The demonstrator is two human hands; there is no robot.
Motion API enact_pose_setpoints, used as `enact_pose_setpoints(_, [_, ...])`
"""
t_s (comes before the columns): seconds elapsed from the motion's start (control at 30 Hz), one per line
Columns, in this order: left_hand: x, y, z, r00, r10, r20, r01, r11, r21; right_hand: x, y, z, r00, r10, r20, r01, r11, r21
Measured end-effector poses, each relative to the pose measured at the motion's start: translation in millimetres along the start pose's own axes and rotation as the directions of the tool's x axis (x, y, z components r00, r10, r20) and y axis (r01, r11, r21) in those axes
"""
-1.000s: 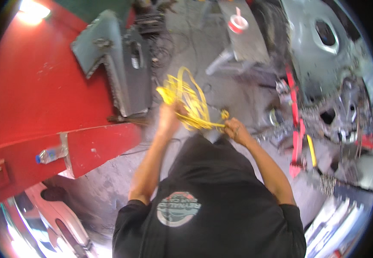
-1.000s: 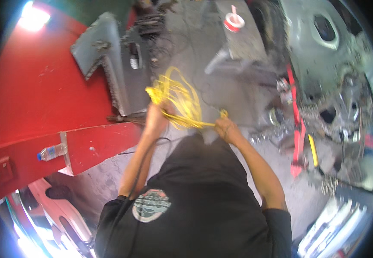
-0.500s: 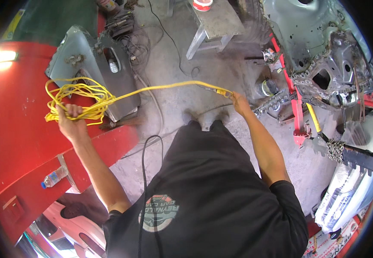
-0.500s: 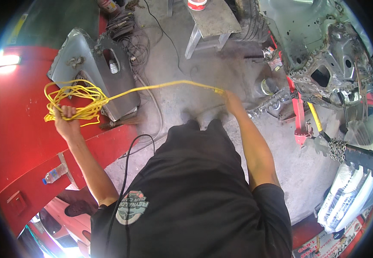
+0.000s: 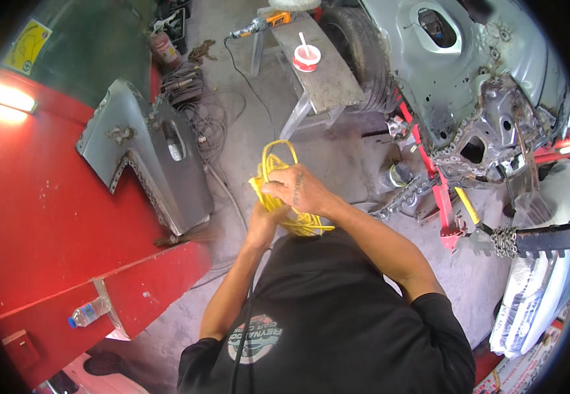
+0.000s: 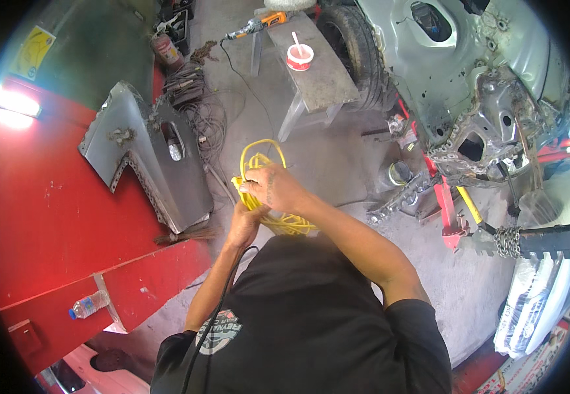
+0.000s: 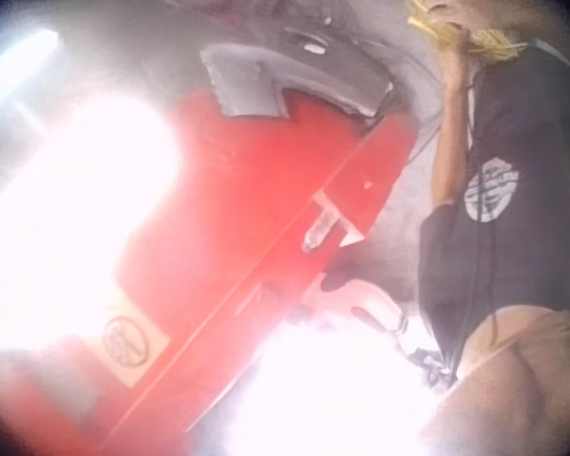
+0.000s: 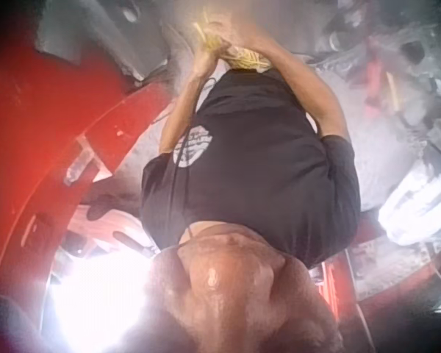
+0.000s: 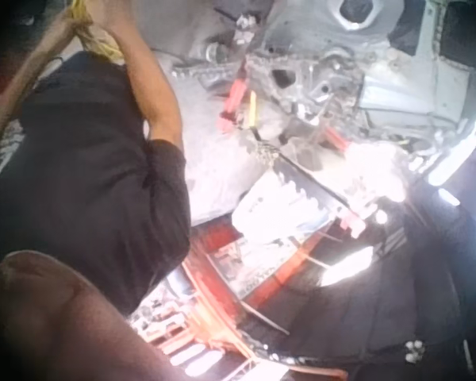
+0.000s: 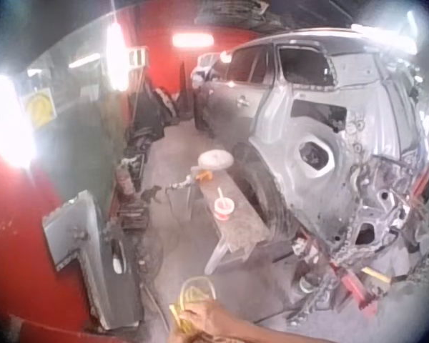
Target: The person uses a wire wheel on a grinder to clean the front fender area of a car. They then retrieve a hammer and dolly, using them to strike and shape the metal on the fender and wheel well. The person repeatedly hammers different spots on the car body to smooth out dents.
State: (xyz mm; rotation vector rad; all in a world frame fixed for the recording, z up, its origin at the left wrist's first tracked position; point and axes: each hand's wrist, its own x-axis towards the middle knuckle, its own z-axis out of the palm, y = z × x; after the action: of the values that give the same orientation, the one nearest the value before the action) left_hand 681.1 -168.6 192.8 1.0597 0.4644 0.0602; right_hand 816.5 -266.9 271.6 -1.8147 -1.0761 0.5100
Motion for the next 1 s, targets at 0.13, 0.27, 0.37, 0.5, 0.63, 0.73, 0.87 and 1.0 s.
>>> enact_pose_setpoints(0.13, [27, 22, 7, 0.996, 0.082, -0.04, -0.071, 0.972, 0.223, 19, -19, -18, 0.999, 0.034, -0.037, -0.033, 0.999, 0.039])
enact_pose_setpoints(0.27, [55, 73, 15, 0.993, 0.1, -0.068, -0.094, 0.992, 0.089, 20, 15, -48, 0.964, 0.027, -0.263, 0.016, 0.987, 0.161])
enact_pose_setpoints(0.37, [67, 131, 10, 0.98, 0.165, -0.115, -0.17, 0.985, -0.028, 9, 84, -68, 0.922, 0.273, -0.275, -0.207, 0.947, 0.247])
enact_pose_setpoints(0.5, [72, 222, 8, 0.938, 0.338, -0.078, -0.338, 0.941, 0.009, -13, 197, -55, 0.888, 0.459, -0.044, -0.441, 0.873, 0.208])
enact_pose_setpoints(0.63, [80, 308, 24, 0.861, 0.503, -0.078, -0.504, 0.864, 0.01, -8, 285, -26, 0.825, 0.529, 0.198, -0.553, 0.828, 0.094])
enact_pose_setpoints(0.73, [93, 373, 42, 0.806, 0.591, -0.044, -0.592, 0.802, -0.072, 26, 309, -10, 0.774, 0.489, 0.403, -0.587, 0.792, 0.167])
enact_pose_setpoints(0.87, [116, 460, 80, 0.784, 0.6, 0.162, -0.479, 0.749, -0.457, 109, 267, 2, 0.825, 0.287, 0.486, -0.476, 0.817, 0.326])
enact_pose_setpoints(1.0, [126, 528, 101, 0.734, 0.678, 0.042, -0.608, 0.683, -0.404, 203, 189, -24, 0.965, -0.009, 0.264, -0.171, 0.739, 0.652])
